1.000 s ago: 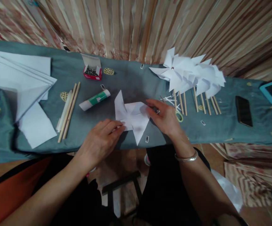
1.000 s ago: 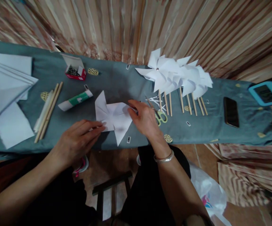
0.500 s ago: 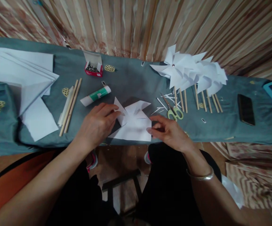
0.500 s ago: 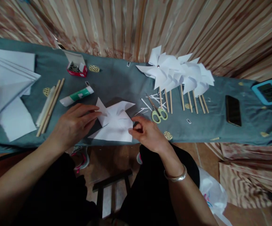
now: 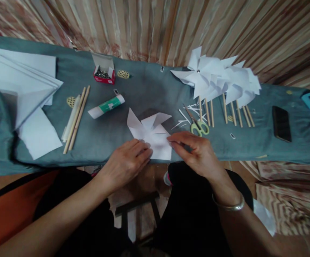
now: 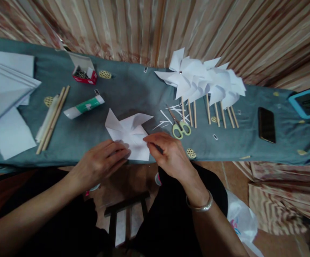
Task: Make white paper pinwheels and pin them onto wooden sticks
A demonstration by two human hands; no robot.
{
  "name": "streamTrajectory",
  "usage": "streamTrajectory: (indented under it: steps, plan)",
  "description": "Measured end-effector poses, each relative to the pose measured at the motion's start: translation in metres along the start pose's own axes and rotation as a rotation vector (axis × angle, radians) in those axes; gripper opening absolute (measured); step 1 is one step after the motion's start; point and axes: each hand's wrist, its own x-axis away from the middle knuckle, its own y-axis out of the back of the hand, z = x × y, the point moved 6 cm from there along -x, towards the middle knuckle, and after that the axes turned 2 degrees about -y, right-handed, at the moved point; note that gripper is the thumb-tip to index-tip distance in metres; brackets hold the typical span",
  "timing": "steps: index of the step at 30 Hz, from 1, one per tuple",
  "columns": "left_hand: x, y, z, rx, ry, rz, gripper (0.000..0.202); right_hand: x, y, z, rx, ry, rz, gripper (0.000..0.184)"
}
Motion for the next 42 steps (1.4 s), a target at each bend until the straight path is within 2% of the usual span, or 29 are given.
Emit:
streamTrajectory:
  steps: [6,10,13,18,22,28,32,35,42]
  plan:
    - [0.002,0.006,-0.001,-0.021,-0.011,-0.060,0.015,0.004,-0.002,-0.006,-0.092,-0.027,0.095,0.025]
    - [0.000,0.008,-0.001,-0.034,0.003,-0.049,0.015,0.006,-0.005,-0.007,-0.091,0.007,0.184,0.031]
    - [-0.001,0.008,-0.002,-0.038,0.008,-0.022,0.017,0.006,-0.007,-0.009,-0.044,0.012,0.203,0.029]
    - [-0.001,0.008,-0.003,-0.051,0.016,-0.020,0.018,0.006,-0.006,-0.012,-0.123,-0.048,0.130,0.023]
    - [-0.001,0.008,-0.004,-0.050,0.011,-0.030,0.016,0.001,-0.006,-0.007,-0.175,-0.004,0.066,0.014]
    - [0.001,0.006,-0.003,-0.046,0.025,-0.030,0.015,-0.011,-0.011,0.003,-0.117,0.028,-0.019,0.009]
    - [0.004,0.006,-0.001,-0.038,0.056,-0.058,0.033,-0.022,-0.019,0.007,-0.060,0.030,-0.046,0.009]
    - [0.005,0.005,-0.001,-0.001,0.049,-0.032,0.040,-0.027,-0.026,0.009,0.013,0.049,-0.040,0.009]
    - [0.006,0.005,-0.001,0.019,0.048,-0.002,0.027,-0.030,-0.032,0.007,0.129,0.074,-0.058,0.006]
